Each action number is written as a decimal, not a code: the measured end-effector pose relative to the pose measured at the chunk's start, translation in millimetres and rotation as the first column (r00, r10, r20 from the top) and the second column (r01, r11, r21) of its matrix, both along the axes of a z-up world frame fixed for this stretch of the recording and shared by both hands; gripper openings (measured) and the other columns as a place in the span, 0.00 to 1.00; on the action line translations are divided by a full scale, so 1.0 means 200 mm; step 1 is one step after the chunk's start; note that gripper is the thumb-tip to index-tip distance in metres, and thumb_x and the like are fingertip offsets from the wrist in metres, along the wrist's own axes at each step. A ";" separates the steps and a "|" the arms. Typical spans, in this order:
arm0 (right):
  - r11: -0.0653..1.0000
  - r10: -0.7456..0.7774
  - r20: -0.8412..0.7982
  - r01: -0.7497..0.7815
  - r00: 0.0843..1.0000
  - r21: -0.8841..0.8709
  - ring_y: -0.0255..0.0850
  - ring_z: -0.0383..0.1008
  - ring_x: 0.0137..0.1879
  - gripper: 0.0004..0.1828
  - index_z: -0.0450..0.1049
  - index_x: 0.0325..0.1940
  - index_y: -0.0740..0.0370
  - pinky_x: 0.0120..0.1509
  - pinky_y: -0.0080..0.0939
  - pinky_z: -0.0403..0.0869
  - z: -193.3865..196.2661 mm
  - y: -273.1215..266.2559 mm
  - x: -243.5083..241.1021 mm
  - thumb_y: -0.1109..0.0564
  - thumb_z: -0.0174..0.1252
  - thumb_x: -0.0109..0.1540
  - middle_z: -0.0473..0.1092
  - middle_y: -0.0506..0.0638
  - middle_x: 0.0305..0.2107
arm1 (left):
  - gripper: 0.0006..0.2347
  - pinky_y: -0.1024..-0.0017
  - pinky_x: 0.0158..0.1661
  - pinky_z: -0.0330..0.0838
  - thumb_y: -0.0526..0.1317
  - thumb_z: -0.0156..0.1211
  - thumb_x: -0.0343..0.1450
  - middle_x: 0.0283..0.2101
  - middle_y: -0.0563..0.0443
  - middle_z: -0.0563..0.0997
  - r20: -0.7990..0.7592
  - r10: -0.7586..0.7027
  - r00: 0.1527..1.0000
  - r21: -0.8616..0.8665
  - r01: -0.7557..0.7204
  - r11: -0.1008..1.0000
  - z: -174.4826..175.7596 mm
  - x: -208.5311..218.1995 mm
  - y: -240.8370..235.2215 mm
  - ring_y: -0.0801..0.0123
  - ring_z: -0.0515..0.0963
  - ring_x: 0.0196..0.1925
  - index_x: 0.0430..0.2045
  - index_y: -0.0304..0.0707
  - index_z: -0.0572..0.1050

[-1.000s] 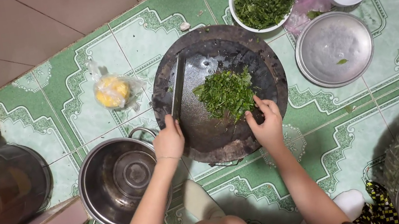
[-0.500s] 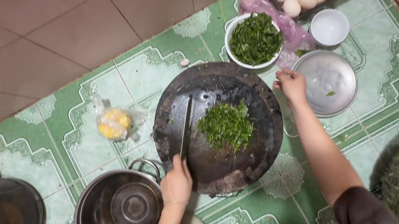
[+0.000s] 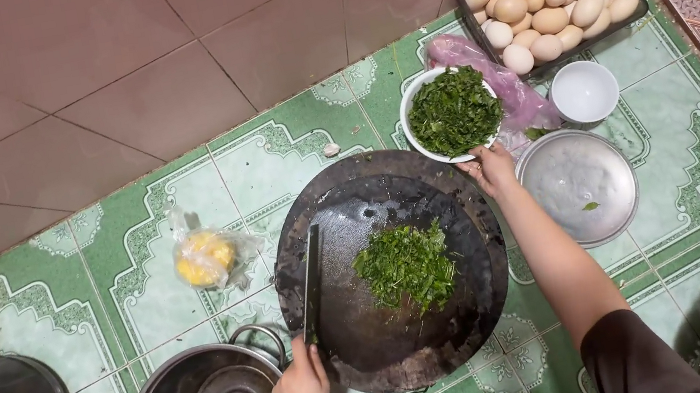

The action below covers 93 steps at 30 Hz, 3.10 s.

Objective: The person chops leafy green herbs with a cleaver on a large round cutting board, gathering the leaves and slicing through them repeatedly. They transfer the chopped herbs into a white bowl, rinse their hands at the sink, then return to chop the remaining herbs and carry the bowl of herbs to the sink counter.

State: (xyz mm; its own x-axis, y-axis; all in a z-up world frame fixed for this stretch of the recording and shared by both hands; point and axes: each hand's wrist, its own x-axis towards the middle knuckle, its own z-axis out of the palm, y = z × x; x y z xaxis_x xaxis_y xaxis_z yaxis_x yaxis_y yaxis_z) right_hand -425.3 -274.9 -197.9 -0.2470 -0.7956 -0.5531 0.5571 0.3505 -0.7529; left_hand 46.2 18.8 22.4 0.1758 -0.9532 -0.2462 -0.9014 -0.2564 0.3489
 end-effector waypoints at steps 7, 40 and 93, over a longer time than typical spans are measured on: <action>0.991 0.117 -0.172 -0.126 0.978 -0.042 0.51 0.81 0.40 0.16 0.64 0.58 0.72 0.47 0.48 0.81 0.53 0.03 0.17 0.71 0.47 0.65 0.72 0.61 0.39 | 0.11 0.49 0.23 0.74 0.44 0.49 0.75 0.18 0.40 0.80 0.045 0.011 0.999 -0.015 -0.010 1.000 0.05 0.01 0.01 0.43 0.80 0.21 0.46 0.42 0.70; 0.307 0.927 -0.269 -0.941 0.263 0.139 0.35 0.77 0.48 0.30 0.69 0.68 0.62 0.49 0.41 0.77 1.04 0.03 0.94 0.66 0.59 0.60 0.77 0.51 0.48 | 0.11 0.57 0.31 0.77 0.40 0.54 0.75 0.35 0.40 0.84 -0.260 -0.132 0.957 -0.225 0.073 0.972 0.31 0.20 0.42 0.46 0.83 0.31 0.50 0.44 0.74; 0.755 -0.239 -0.969 -0.614 0.070 -0.230 0.54 0.64 0.67 0.21 0.75 0.62 0.54 0.82 0.60 0.55 1.14 1.27 0.63 0.45 0.47 0.71 0.69 0.58 0.56 | 0.18 0.55 0.39 0.70 0.33 0.58 0.63 0.36 0.43 0.73 0.027 -0.395 0.918 -0.162 0.394 0.905 0.32 -0.34 -0.07 0.52 0.76 0.39 0.49 0.34 0.69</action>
State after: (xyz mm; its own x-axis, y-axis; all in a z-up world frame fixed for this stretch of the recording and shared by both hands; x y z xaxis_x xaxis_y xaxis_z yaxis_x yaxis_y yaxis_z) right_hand -300.0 -20.3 30.6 0.0369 -0.8795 0.4744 -0.7681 -0.3286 -0.5496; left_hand -21.0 4.3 87.2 -0.2234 -0.9711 -0.0836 -0.9151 0.1794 0.3612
